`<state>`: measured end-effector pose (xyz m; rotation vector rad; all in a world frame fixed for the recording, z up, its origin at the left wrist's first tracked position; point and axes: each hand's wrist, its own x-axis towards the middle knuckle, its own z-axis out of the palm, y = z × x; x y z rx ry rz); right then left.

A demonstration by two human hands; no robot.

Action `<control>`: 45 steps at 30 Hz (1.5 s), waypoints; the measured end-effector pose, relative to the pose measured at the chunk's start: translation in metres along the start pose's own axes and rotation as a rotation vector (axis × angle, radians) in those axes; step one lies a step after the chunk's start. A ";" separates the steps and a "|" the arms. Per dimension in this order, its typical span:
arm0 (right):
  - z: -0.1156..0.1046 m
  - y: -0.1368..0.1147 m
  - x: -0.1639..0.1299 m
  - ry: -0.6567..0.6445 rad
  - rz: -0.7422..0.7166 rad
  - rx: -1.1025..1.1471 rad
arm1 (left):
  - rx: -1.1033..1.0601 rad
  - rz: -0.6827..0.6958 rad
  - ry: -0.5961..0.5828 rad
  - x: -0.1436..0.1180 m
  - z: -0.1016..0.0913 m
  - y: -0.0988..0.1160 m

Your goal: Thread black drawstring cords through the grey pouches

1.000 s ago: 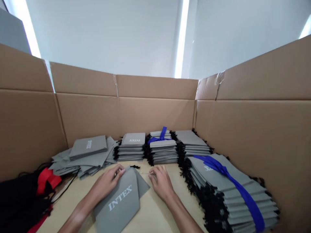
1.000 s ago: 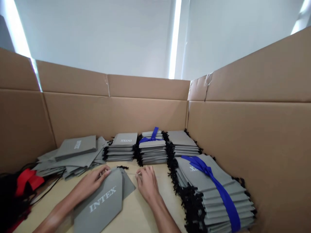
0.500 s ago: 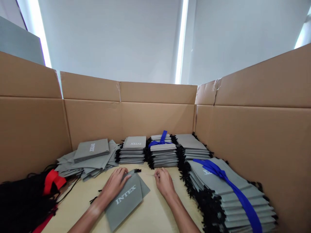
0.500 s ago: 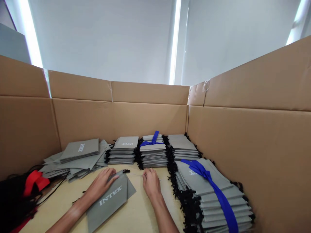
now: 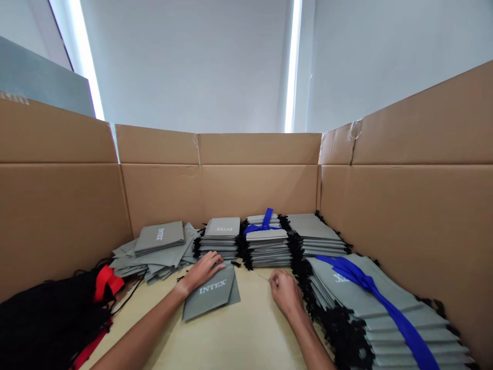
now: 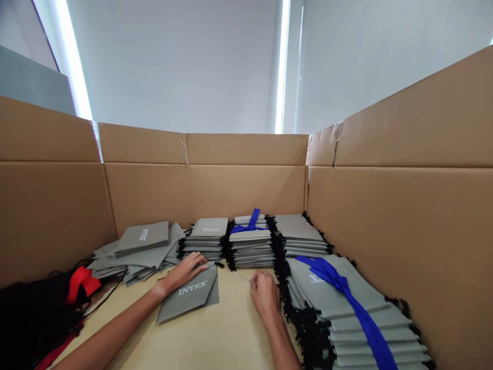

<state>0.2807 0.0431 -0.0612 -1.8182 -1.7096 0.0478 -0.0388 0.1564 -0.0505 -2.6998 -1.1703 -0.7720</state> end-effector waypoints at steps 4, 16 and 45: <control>0.002 0.002 0.002 -0.002 0.004 0.000 | 0.118 0.000 0.025 0.022 -0.004 0.000; -0.001 -0.001 0.005 -0.059 0.025 -0.015 | 0.391 -0.474 0.060 -0.033 -0.125 -0.078; -0.015 -0.010 0.002 -0.152 0.066 -0.095 | -0.766 -0.903 0.052 -0.120 -0.088 0.079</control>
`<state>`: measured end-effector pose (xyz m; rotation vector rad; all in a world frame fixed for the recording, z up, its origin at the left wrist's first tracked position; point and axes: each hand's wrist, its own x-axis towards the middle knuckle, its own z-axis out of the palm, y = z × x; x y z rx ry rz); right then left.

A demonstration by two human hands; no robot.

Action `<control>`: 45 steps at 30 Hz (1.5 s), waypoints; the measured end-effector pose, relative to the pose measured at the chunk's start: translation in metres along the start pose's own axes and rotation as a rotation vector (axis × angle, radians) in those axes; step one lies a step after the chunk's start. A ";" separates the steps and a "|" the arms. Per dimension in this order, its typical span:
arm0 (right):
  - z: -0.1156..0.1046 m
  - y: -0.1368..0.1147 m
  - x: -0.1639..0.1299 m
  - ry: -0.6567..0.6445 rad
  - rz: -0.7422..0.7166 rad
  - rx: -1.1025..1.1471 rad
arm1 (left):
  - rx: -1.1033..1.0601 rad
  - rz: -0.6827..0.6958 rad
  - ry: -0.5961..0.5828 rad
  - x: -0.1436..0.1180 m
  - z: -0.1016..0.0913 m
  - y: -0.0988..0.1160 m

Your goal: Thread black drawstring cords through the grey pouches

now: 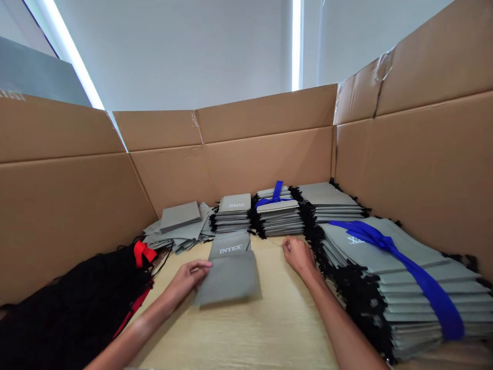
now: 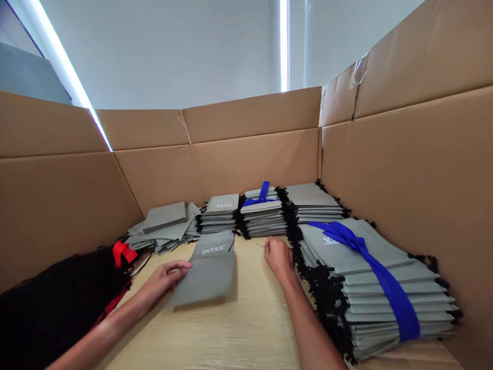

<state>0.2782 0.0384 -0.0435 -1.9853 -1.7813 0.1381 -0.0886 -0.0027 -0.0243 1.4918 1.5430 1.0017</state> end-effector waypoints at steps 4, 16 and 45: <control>0.000 0.001 0.000 -0.001 -0.021 0.005 | 0.064 0.077 -0.145 -0.032 0.023 0.003; -0.004 -0.045 0.003 -0.040 -0.189 -0.038 | 0.848 0.221 0.374 0.036 -0.082 -0.019; 0.004 -0.033 -0.006 -0.065 -0.371 0.388 | -0.095 0.345 -0.086 0.053 0.079 0.051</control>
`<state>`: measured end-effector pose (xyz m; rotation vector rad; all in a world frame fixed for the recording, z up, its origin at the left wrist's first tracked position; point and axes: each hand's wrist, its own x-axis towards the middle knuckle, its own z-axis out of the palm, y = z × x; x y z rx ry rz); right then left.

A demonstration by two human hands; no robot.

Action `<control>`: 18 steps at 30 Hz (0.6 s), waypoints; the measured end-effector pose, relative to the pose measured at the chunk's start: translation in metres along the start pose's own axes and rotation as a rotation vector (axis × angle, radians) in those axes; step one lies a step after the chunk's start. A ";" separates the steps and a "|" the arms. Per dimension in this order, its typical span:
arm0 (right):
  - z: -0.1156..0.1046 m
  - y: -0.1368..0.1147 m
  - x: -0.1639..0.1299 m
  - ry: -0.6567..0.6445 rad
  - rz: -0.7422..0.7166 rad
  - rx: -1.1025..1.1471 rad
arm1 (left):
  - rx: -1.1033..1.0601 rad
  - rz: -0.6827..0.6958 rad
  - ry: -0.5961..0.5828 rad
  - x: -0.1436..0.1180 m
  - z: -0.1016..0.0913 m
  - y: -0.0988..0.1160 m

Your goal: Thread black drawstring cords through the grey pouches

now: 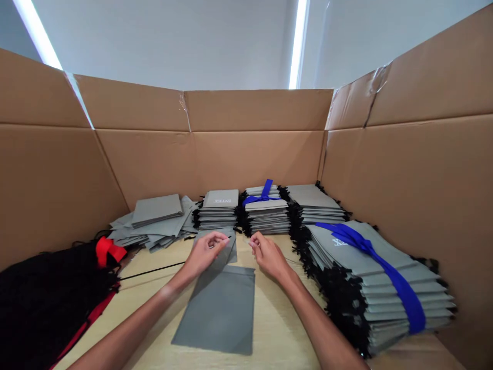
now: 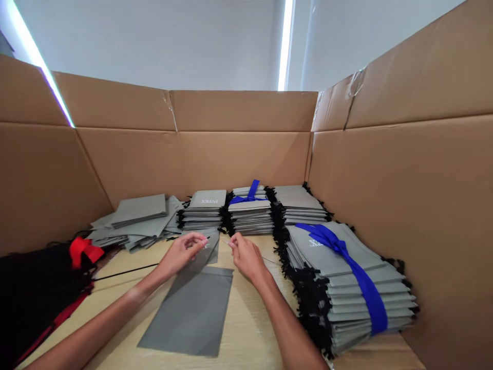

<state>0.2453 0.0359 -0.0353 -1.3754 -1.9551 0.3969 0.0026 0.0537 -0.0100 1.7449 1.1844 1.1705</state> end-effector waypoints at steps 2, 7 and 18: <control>0.001 -0.001 -0.003 0.023 -0.015 0.043 | -0.101 -0.019 -0.015 -0.002 0.015 -0.004; 0.004 -0.007 -0.007 0.032 -0.050 0.138 | -0.213 -0.041 -0.054 -0.015 0.029 -0.018; 0.016 -0.019 -0.009 0.025 -0.093 0.058 | -0.243 -0.058 -0.073 -0.020 0.030 -0.021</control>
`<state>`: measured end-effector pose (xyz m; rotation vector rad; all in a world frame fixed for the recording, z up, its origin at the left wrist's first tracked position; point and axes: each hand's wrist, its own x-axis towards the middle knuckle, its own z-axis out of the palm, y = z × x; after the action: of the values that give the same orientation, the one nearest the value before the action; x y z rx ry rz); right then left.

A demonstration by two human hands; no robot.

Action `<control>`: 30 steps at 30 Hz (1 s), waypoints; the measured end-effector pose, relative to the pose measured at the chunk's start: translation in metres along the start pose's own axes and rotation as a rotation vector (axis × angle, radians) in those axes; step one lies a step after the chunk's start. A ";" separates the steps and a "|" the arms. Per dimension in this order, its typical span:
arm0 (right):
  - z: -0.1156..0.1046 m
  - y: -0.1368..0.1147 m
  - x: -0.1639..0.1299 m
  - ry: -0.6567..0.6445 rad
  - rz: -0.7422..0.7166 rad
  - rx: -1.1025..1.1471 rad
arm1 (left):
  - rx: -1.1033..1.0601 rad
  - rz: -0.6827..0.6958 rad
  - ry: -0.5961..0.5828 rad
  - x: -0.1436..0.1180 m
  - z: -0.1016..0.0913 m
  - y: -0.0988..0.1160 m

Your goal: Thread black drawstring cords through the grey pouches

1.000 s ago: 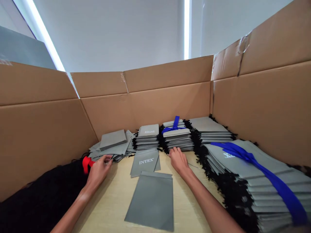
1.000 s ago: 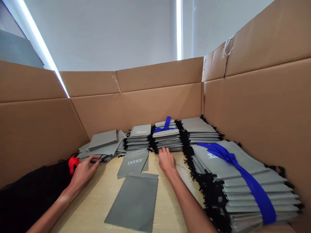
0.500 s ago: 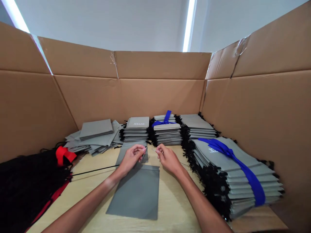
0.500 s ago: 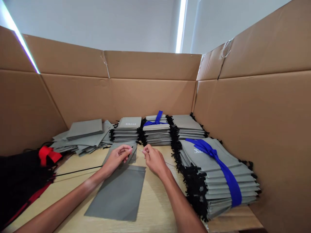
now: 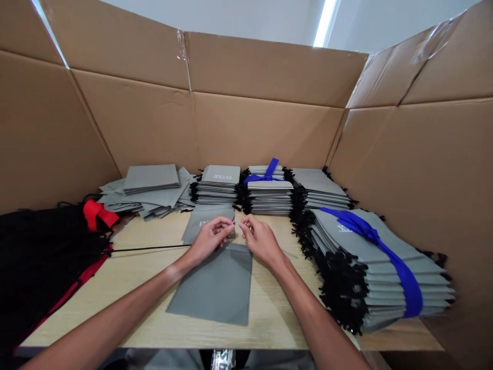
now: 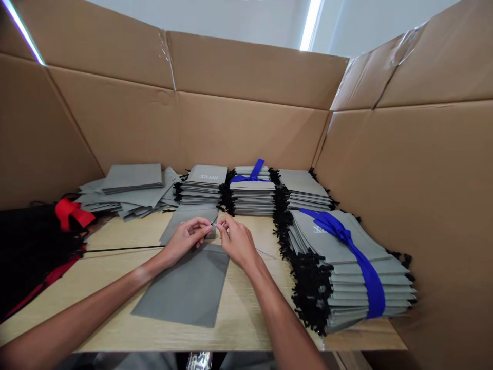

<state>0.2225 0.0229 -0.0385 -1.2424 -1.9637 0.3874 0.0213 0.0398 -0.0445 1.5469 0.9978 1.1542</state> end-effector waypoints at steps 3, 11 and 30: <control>0.000 0.001 0.000 -0.026 0.015 -0.012 | -0.005 0.001 0.009 0.000 -0.001 -0.002; 0.003 -0.001 -0.001 -0.081 0.037 0.011 | -0.008 0.006 -0.006 0.001 -0.002 -0.006; 0.023 -0.028 0.024 -0.067 -0.028 -0.094 | -0.214 -0.082 0.204 0.004 -0.031 0.010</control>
<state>0.1823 0.0340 -0.0264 -1.2740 -2.0744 0.3296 -0.0072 0.0479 -0.0297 1.2277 1.0246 1.3339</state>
